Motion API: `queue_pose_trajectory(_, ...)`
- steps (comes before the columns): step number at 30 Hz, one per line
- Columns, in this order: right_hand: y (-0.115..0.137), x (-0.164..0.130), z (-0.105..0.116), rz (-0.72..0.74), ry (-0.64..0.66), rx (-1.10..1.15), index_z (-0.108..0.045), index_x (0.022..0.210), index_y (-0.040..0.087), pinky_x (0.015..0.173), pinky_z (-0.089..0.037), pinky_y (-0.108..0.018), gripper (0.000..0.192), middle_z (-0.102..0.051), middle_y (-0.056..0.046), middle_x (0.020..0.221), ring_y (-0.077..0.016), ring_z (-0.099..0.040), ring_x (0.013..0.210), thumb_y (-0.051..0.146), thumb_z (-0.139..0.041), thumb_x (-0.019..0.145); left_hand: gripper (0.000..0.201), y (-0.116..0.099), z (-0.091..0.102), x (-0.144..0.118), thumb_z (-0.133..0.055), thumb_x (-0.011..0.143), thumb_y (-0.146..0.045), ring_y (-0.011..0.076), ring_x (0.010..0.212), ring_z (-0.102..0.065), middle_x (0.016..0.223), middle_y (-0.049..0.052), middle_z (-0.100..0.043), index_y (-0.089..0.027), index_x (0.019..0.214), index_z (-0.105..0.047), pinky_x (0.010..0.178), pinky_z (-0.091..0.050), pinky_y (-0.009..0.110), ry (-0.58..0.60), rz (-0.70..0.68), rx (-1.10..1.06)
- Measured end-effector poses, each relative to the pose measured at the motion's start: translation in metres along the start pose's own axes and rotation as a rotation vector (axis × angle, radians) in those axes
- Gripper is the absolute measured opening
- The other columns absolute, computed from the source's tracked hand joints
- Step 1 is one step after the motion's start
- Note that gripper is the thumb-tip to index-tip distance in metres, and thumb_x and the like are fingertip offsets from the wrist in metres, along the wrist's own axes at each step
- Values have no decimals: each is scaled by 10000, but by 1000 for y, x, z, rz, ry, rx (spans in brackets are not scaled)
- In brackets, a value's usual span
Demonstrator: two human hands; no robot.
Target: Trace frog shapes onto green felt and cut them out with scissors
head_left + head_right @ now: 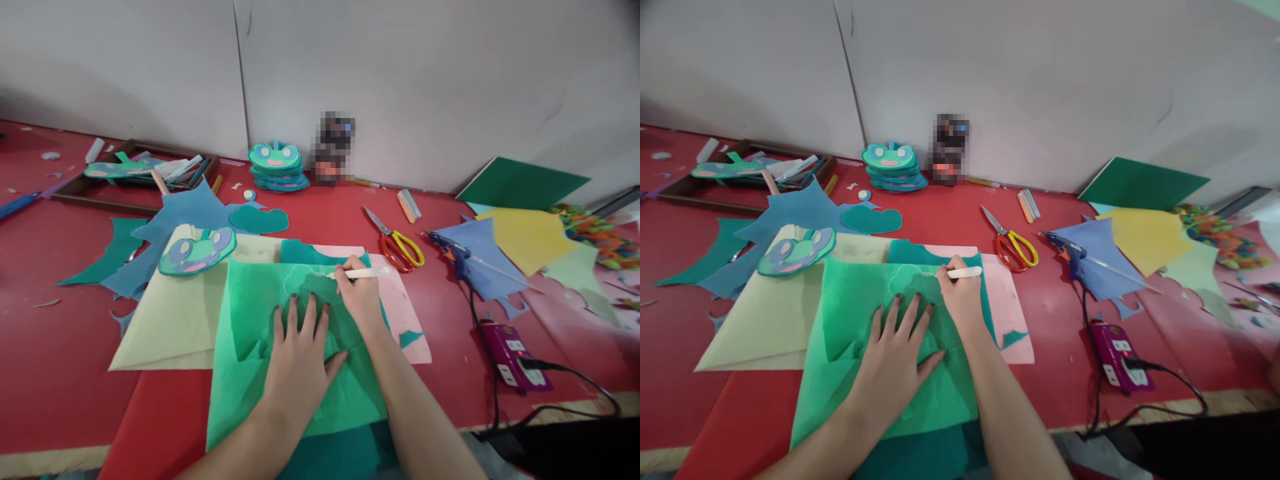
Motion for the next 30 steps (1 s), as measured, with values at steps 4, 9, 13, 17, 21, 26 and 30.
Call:
queue_pose_trajectory(4,0,0,1,11,-1,51,-404,632,225,520,-380,-227,227,-466,70,440,-112,-488,438,278,-468,844,585,0,0,-1,-343,857,-533,391,1274,-331,1379,106,-447,-175,1301,-473,1003,-302,597,1,1,-7)
queue_pose_trajectory(9,-2,1,1,5,-3,-8,-399,619,225,495,-354,-232,227,-440,77,421,-110,-452,412,257,-493,823,591,0,-1,0,-321,863,-535,396,1284,-314,1395,106,-425,-175,1309,-463,1006,-294,603,7,3,-11)
queue_pose_trajectory(13,-6,2,3,-21,-47,117,-410,629,225,503,-377,-229,233,-460,73,434,-111,-475,427,291,-488,838,590,0,-2,0,-308,866,-535,398,1287,-309,1396,106,-424,-176,1309,-462,1005,-292,608,8,2,-17)
queue_pose_trajectory(17,-4,2,-3,-15,23,241,-444,651,220,549,-420,-237,237,-523,54,488,-116,-523,483,339,-509,845,589,0,-2,0,-319,863,-534,396,1278,-324,1389,109,-434,-174,1306,-465,1004,-294,609,6,5,-20)
queue_pose_trajectory(21,2,0,-10,25,121,276,-485,675,216,580,-432,-242,218,-548,45,529,-116,-538,520,339,-519,852,591,0,-2,0,-326,861,-534,394,1283,-317,1392,106,-431,-172,1306,-464,1004,-297,607,10,4,-18)
queue_pose_trajectory(26,1,-1,-13,42,153,273,-485,665,215,582,-429,-243,234,-542,41,542,-119,-538,532,344,-512,859,589,0,1,0,-332,860,-531,395,1274,-331,1386,108,-438,-167,1303,-470,1003,-302,602,7,3,-14)
queue_pose_trajectory(30,0,-2,-14,39,171,247,-485,674,216,584,-430,-246,238,-543,37,544,-123,-543,536,359,-503,863,584,1,0,0,-345,858,-530,395,1275,-329,1386,110,-438,-168,1298,-475,1001,-300,606,6,8,-18)
Point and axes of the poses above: each hand's wrist, its own x-axis towards the middle knuckle, its own z-axis out of the back of the hand, y = z × x, the point moved 6 cm from there along x, towards the middle knuckle
